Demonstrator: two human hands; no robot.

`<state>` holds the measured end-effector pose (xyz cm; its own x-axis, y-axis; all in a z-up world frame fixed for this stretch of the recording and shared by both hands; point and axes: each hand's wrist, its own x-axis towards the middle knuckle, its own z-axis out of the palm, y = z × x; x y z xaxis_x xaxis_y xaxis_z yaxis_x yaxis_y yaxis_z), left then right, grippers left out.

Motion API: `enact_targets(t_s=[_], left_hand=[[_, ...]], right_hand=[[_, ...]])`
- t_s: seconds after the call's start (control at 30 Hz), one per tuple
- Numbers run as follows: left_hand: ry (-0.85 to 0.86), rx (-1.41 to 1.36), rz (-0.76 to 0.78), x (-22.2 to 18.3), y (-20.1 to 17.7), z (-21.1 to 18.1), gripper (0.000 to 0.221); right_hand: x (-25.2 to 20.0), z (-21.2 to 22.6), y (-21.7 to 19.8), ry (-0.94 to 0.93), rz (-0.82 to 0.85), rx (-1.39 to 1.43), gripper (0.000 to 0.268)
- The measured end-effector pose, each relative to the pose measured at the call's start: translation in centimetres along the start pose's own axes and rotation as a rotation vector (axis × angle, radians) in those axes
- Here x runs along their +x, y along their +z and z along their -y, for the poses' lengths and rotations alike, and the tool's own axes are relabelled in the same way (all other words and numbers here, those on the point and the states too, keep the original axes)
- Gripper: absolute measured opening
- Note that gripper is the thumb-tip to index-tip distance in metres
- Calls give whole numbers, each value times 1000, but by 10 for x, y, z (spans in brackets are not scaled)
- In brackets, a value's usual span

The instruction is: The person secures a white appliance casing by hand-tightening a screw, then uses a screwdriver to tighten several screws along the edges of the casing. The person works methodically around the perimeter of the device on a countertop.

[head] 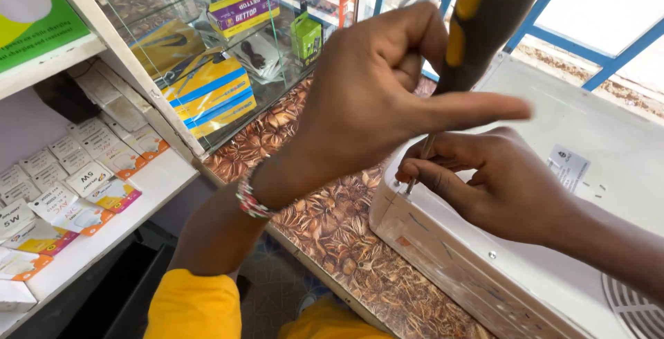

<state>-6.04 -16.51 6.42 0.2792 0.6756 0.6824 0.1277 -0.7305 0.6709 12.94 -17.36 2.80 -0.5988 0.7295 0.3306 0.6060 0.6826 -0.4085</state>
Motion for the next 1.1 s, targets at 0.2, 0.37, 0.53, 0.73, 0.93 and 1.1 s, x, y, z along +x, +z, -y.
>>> enact_targets(t_s=[0.2,0.37,0.53,0.73,0.93,1.1], left_hand=[[86,-35,66,2,0,-15,46],[29,-358,711,24,-25,3,67],[-65,60,187,16,2,2,32],[-14,-28,198,10,-3,-1,48],[94,-308,608,27,-31,14,43],[54,-3,166,17,-3,3,34]], right_hand=[[-25,-31,7,53,-3,-204,33],[-4,-2,-10,133,45,50,26],[-4,-14,-6,106,115,52,40],[-3,-7,-8,51,8,8,32],[1,0,-13,-41,68,-17,38],[-5,-15,-6,7,77,97,33]])
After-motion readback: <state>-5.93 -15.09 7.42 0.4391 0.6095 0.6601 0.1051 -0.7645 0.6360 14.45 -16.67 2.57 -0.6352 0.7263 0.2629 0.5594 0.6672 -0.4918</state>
